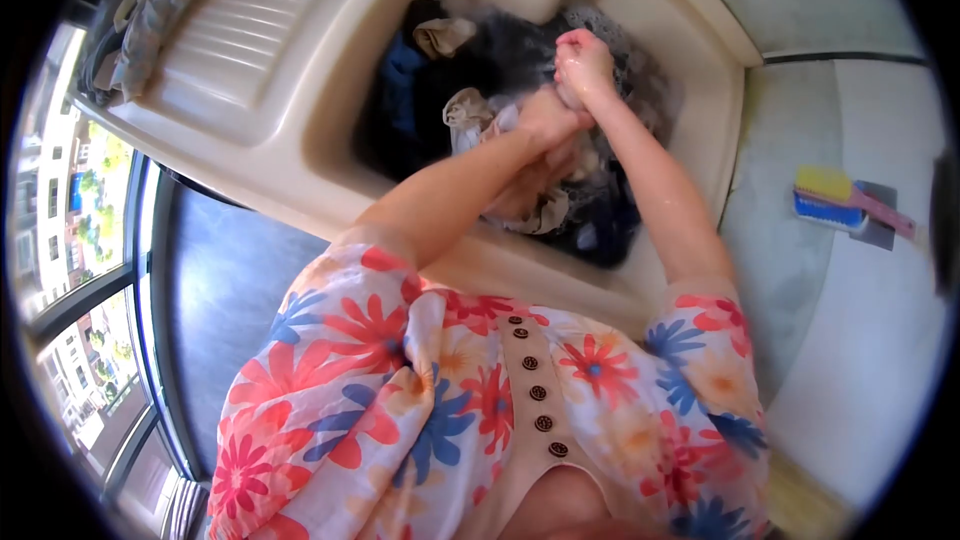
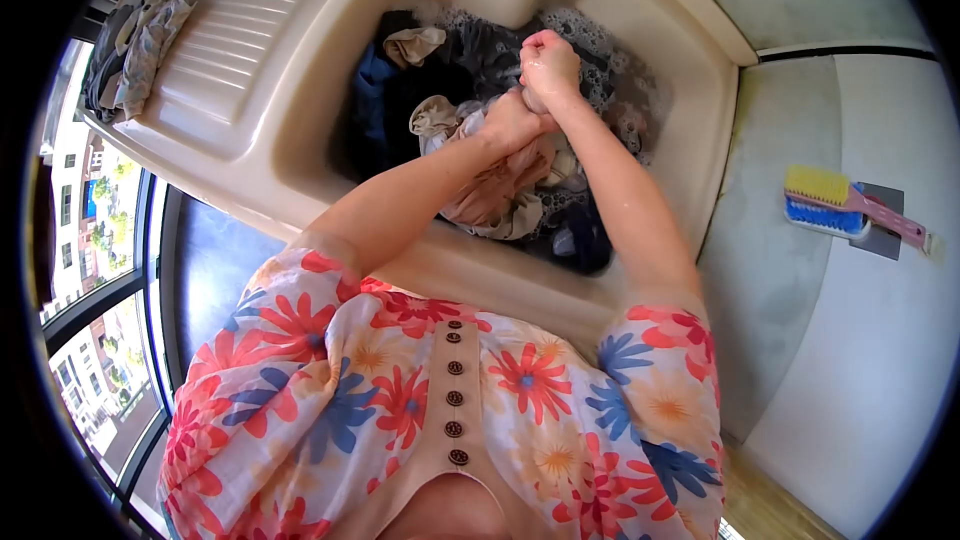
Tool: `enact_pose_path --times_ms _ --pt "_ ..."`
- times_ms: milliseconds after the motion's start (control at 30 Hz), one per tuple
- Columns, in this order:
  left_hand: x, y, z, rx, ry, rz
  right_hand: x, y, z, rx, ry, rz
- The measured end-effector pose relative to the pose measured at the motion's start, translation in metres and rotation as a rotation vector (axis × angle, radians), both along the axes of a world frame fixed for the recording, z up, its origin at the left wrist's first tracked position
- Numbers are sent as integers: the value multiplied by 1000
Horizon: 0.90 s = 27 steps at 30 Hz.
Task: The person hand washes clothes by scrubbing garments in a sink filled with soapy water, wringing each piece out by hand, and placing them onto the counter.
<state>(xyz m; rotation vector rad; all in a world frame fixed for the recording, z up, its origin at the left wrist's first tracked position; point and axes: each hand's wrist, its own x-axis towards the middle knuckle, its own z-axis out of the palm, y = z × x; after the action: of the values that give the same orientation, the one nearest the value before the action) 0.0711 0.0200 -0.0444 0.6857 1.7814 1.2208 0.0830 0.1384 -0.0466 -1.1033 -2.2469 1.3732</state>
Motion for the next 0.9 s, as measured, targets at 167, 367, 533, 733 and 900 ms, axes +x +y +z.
enact_pose_path --times_ms 167,367,533,733,900 --pt "2 7 1 -45 126 -15 11 7 16 -341 59 -114" --pt "-6 -6 46 291 -910 -157 41 31 69 -959 588 329" --pt "-4 -18 52 237 -1536 -354 37 19 48 -988 1040 567" --pt "-15 -18 61 210 -1535 -282 43 38 62 -1150 818 374" --pt "-5 -15 74 200 -1094 -199 41 38 70 -1036 441 181"
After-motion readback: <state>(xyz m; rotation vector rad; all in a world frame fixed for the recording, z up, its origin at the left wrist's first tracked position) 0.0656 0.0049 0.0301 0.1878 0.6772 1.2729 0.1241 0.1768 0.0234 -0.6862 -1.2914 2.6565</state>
